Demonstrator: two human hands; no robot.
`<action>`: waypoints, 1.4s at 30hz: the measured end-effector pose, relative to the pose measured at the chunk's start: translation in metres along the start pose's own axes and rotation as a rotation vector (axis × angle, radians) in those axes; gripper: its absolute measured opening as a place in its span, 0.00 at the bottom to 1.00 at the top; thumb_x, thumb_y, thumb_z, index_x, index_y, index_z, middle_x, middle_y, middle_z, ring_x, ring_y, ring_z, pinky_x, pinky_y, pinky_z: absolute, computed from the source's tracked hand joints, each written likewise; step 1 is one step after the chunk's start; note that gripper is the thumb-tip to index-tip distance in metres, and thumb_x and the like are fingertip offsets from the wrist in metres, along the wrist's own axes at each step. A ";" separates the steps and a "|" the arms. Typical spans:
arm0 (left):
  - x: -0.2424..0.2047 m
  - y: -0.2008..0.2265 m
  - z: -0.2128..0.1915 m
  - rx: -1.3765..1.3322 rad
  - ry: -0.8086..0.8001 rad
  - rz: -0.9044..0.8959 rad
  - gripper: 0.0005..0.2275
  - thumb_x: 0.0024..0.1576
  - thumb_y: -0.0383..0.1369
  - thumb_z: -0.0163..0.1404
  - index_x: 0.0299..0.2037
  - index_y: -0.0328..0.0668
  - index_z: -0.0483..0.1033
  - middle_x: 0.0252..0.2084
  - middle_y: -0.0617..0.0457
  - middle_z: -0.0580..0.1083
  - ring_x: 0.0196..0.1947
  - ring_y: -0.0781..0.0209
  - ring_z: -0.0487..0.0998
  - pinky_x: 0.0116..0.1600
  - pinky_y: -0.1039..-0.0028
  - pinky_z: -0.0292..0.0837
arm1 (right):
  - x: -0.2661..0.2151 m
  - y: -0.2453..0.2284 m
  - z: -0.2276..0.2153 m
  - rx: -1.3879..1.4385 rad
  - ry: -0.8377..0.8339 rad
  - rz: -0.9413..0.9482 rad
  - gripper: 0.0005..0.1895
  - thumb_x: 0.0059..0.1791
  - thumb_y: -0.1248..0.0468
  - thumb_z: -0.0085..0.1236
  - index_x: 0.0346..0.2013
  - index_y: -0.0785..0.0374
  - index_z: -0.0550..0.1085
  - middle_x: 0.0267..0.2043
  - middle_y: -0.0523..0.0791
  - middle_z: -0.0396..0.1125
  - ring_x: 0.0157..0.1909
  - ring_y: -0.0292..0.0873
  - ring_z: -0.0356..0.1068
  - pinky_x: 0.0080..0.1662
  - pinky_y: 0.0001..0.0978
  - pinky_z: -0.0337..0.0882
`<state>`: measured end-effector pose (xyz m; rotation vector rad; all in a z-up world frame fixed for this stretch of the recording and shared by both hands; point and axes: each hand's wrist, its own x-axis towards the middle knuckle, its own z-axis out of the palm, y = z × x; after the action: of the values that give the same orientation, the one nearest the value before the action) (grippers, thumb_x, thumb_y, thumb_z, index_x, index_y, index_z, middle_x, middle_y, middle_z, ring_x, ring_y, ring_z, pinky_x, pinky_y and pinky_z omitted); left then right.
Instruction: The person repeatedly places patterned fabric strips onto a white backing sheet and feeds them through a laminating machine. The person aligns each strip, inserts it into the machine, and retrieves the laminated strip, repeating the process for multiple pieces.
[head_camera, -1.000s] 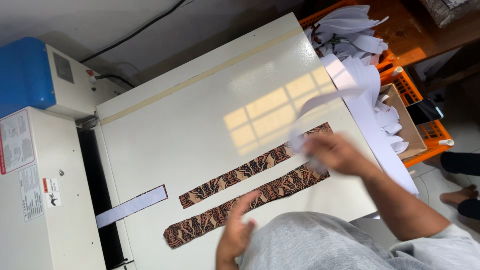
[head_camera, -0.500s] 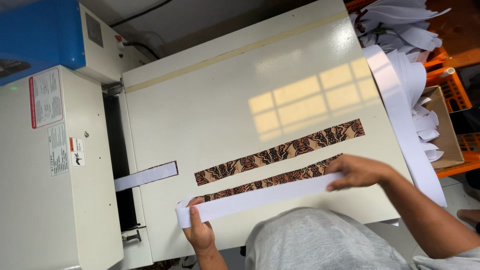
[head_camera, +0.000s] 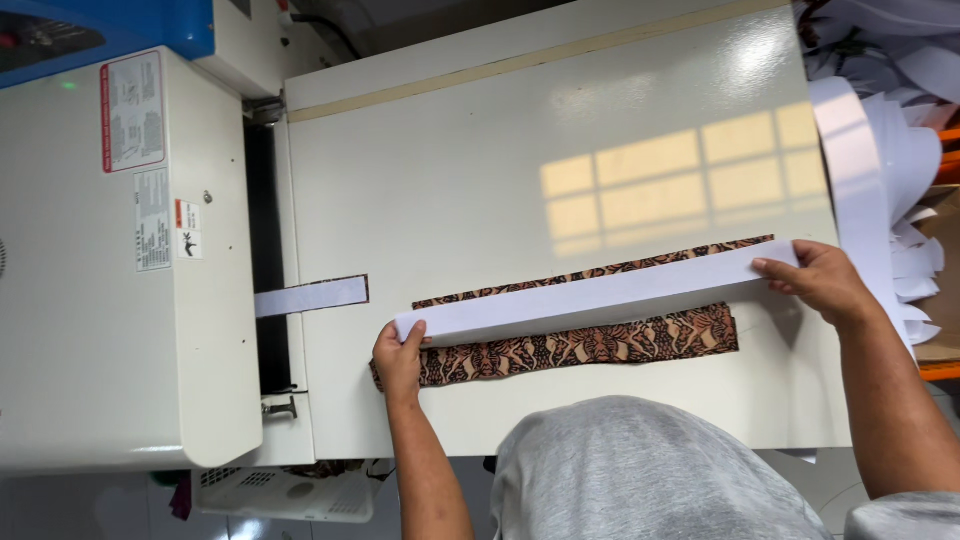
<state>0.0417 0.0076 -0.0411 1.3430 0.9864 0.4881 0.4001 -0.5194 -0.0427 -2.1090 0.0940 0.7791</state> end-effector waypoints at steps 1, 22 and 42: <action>0.004 0.001 0.002 0.049 0.009 -0.022 0.08 0.59 0.25 0.56 0.45 0.28 0.77 0.33 0.53 0.79 0.28 0.70 0.76 0.34 0.79 0.70 | 0.001 -0.002 0.000 -0.040 0.042 0.001 0.19 0.48 0.56 0.69 0.41 0.71 0.79 0.33 0.49 0.73 0.34 0.42 0.69 0.38 0.36 0.70; 0.015 0.006 0.013 0.760 0.308 -0.094 0.15 0.49 0.41 0.65 0.40 0.41 0.83 0.34 0.54 0.83 0.34 0.60 0.84 0.43 0.70 0.77 | 0.005 0.004 0.022 -0.444 0.255 -0.074 0.25 0.53 0.47 0.69 0.46 0.70 0.81 0.42 0.54 0.76 0.42 0.49 0.76 0.47 0.40 0.74; 0.012 0.002 0.015 0.763 0.307 -0.054 0.17 0.47 0.40 0.67 0.40 0.38 0.81 0.33 0.53 0.83 0.33 0.61 0.84 0.42 0.70 0.78 | -0.004 -0.007 0.023 -0.384 0.252 -0.026 0.22 0.53 0.50 0.69 0.44 0.69 0.82 0.33 0.51 0.76 0.35 0.42 0.74 0.40 0.34 0.73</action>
<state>0.0609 0.0089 -0.0435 1.9434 1.5513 0.2814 0.3881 -0.4988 -0.0456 -2.5624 0.0542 0.5431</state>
